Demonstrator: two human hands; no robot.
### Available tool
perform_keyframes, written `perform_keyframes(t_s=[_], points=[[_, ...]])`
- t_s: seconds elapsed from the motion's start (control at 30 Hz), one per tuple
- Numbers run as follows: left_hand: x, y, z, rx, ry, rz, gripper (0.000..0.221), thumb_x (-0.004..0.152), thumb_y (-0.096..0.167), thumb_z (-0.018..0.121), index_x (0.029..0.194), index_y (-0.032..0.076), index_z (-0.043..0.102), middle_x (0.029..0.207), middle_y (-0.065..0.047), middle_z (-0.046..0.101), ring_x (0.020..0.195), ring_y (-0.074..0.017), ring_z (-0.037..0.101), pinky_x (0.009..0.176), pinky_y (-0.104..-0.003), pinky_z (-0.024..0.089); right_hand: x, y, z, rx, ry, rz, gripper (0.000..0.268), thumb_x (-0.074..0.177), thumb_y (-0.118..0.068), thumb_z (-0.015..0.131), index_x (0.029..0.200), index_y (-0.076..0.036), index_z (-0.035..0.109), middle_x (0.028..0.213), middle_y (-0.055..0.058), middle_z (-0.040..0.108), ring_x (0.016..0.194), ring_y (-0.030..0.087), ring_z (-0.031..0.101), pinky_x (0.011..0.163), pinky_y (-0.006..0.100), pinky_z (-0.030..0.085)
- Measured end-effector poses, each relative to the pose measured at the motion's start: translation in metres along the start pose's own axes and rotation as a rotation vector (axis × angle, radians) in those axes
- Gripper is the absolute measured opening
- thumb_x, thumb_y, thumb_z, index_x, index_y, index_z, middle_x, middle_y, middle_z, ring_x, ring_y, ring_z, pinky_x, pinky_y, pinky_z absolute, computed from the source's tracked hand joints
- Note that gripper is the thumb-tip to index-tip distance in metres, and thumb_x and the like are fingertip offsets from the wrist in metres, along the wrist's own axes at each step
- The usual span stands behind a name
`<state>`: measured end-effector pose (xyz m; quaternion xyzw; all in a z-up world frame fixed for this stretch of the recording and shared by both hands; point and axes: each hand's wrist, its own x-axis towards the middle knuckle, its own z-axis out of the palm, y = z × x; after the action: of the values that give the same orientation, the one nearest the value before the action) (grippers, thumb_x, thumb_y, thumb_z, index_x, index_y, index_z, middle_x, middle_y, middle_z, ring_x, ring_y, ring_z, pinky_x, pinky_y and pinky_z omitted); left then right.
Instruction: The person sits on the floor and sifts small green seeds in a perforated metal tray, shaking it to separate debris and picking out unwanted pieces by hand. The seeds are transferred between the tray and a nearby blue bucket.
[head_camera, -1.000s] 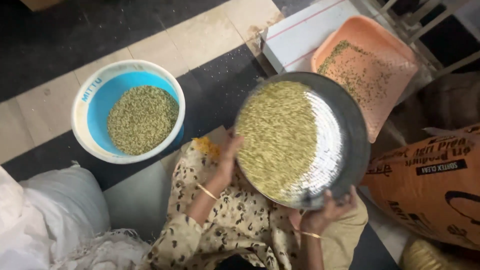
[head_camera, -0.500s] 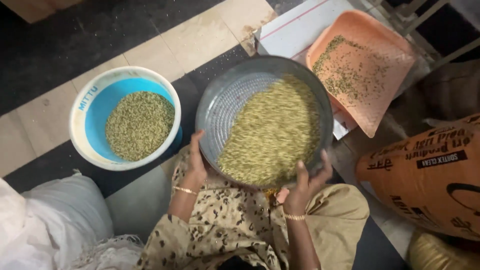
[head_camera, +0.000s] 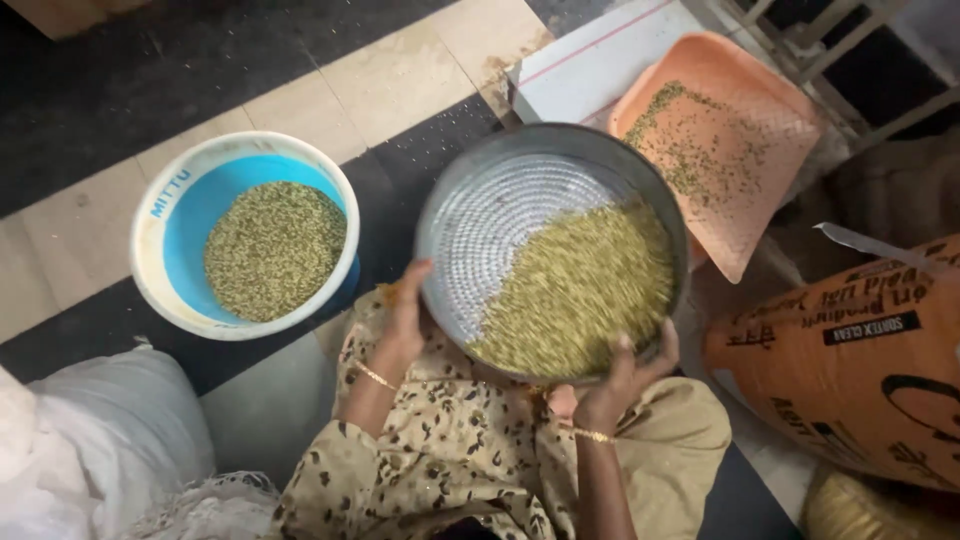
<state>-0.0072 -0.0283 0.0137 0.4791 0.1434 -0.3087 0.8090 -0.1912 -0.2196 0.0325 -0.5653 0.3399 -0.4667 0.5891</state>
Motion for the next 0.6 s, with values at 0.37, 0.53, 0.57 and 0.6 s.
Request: perform_keyframes(t_s=[0.37,0.53,0.57,0.6], points=[[-0.055,-0.047,0.045,0.498,-0.169,0.09,0.108,0.072,0.065,0.067,0.158,0.017,0.022,0.161,-0.016,0.027,0.151,-0.0296,0.024,0.122,-0.047,0.024,-0.027,-0.005,-0.072,-0.072,0.224,-0.027,0.063,0.088,-0.021,0.063,0.143,-0.006,0.035,0.14,0.011,0.034,0.135,0.027,0.037,0.118,0.044,0.035],[-0.039,-0.03,0.039,0.37,-0.224,0.022,0.104,0.077,0.072,0.06,0.155,0.008,0.033,0.161,-0.018,0.039,0.154,-0.0282,0.027,0.123,-0.044,0.022,-0.031,-0.007,-0.042,-0.369,0.152,-0.251,0.056,0.093,-0.016,0.053,0.144,-0.005,0.032,0.138,0.012,0.037,0.128,0.025,0.041,0.108,0.041,0.038],[-0.029,-0.021,0.025,0.329,-0.065,-0.035,0.101,0.074,0.069,0.06,0.155,0.013,0.037,0.158,-0.013,0.039,0.148,-0.0278,0.03,0.118,-0.045,0.024,-0.029,-0.007,-0.025,-0.161,0.194,-0.002,0.063,0.086,-0.015,0.057,0.144,-0.005,0.032,0.138,0.013,0.041,0.119,0.027,0.045,0.094,0.043,0.044],[-0.018,-0.01,0.011,0.288,0.095,-0.087,0.099,0.071,0.066,0.059,0.155,0.018,0.041,0.155,-0.009,0.038,0.143,-0.0274,0.033,0.114,-0.047,0.026,-0.024,-0.009,-0.013,-0.117,0.078,-0.06,0.061,0.094,-0.016,0.057,0.148,-0.004,0.031,0.147,0.015,0.038,0.131,0.028,0.041,0.107,0.043,0.037]])
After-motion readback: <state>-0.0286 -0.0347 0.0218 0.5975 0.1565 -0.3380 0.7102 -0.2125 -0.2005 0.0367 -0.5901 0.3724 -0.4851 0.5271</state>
